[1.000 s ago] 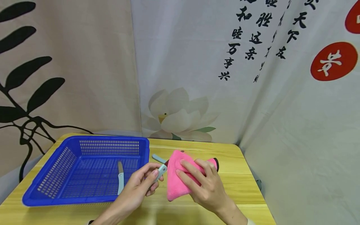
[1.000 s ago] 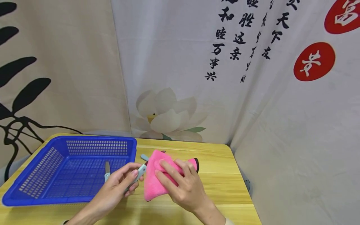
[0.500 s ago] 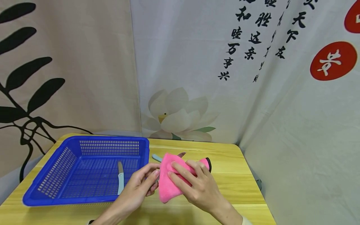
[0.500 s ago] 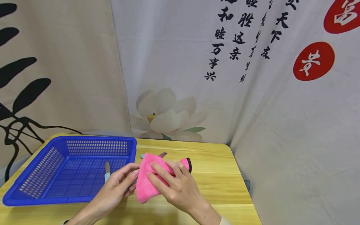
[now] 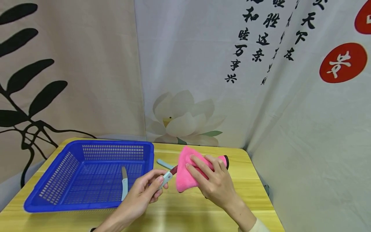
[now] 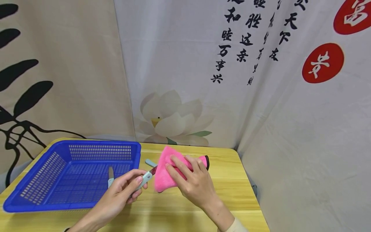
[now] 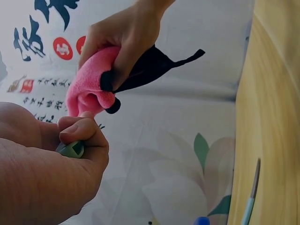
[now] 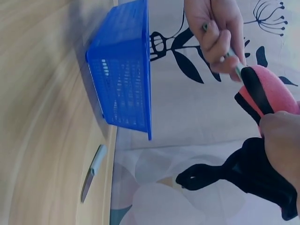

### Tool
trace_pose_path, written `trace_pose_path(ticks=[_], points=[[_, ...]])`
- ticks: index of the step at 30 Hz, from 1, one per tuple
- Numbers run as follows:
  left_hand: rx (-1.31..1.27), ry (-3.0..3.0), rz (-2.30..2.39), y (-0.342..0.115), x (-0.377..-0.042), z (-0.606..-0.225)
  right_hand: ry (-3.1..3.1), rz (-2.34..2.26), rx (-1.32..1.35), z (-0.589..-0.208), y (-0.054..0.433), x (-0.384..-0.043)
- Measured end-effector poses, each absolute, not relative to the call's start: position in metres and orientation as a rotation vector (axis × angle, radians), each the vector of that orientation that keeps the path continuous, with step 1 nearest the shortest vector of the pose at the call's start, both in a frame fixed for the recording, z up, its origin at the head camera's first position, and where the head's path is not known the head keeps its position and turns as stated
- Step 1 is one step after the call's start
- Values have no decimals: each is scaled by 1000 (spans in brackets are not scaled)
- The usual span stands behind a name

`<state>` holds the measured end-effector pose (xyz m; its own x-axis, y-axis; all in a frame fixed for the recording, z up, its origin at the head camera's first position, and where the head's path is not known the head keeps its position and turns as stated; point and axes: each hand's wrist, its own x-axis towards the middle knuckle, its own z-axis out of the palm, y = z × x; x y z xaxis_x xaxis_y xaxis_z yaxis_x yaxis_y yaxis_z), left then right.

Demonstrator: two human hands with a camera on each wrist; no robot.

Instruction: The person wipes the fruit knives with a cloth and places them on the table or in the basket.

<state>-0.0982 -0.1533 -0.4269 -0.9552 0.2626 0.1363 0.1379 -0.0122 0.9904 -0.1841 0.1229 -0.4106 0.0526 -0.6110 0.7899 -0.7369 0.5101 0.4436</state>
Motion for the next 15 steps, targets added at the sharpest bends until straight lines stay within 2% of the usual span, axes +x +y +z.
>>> trace_pose_path(ticks=[15], points=[[431,2177,2075,-170,-91,-431,-1769,208,1034,-417,144,-199]])
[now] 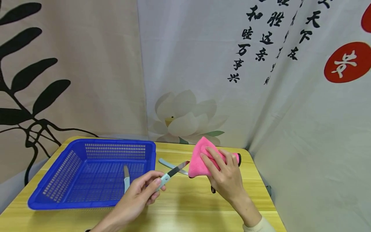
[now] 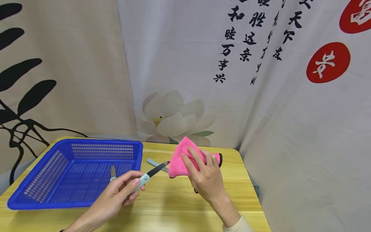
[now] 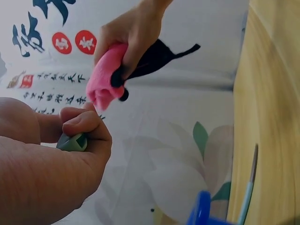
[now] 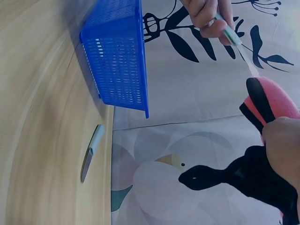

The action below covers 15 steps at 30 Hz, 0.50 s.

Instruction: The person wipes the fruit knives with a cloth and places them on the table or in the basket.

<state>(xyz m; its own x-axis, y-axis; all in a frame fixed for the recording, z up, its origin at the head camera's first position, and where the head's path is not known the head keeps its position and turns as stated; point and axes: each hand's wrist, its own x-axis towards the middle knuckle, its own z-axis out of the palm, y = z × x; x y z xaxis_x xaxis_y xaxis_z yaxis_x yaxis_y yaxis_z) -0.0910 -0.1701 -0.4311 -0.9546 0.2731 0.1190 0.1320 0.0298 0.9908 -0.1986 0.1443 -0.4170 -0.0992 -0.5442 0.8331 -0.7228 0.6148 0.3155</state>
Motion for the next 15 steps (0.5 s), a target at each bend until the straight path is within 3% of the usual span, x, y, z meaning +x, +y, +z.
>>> trace_pose_path(ticks=[15], points=[[347,2559,1983,-245,-96,-424,-1893,236,950,-436,168,-194]])
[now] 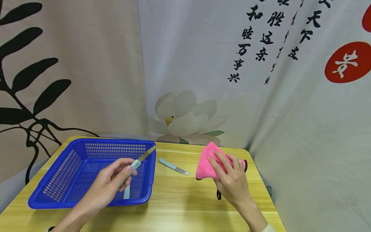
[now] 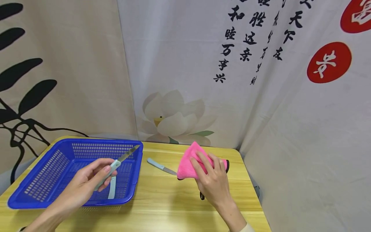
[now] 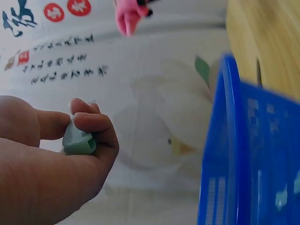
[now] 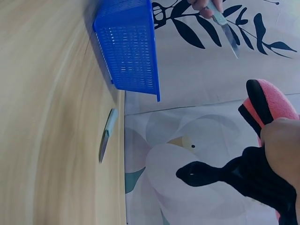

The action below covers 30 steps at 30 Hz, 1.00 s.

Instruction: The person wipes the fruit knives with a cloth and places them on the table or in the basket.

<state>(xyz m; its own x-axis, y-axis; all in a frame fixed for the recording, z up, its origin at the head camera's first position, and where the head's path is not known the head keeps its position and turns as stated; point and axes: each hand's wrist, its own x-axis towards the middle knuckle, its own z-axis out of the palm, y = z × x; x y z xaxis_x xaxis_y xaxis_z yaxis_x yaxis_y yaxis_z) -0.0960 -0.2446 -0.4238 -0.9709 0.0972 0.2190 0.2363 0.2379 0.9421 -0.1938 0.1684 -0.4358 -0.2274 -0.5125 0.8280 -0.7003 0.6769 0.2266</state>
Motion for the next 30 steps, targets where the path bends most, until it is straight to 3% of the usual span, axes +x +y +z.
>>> trace_pose_path(ticks=[15,30], points=[[-108,-2705,-1061,-318,-117,-430,-1951,248,936,-448,185,-189],[7,-2851,-812,-348,-130,-440,-2007,246,946,-456,191,-188]])
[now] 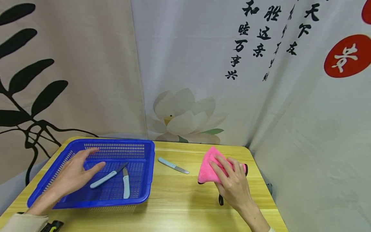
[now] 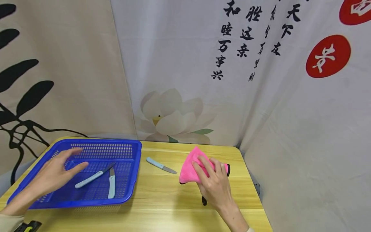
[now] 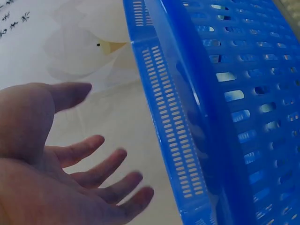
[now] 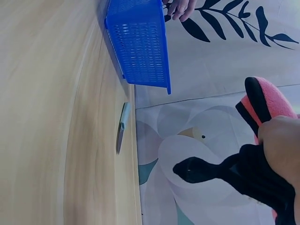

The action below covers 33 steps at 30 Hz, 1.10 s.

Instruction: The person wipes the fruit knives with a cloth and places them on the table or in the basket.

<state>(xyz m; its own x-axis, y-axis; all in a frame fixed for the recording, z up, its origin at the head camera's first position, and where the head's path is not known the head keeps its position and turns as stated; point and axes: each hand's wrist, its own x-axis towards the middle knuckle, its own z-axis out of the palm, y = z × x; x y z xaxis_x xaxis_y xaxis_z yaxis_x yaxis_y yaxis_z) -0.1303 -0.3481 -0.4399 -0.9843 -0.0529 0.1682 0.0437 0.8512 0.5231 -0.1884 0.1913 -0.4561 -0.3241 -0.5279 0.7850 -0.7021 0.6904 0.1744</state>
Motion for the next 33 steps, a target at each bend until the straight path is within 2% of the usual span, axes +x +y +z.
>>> trace_pose_path(ticks=[15,24,33], points=[[-107,-2948,-727,-317,-146,-436,-2001,240,935,-462,199,-182],[-343,-2899,-813,-256,-169,-423,-2037,249,909,-465,209,-174],[-572,-2928,-786,-191,-201,-426,-2083,240,883,-470,216,-169]])
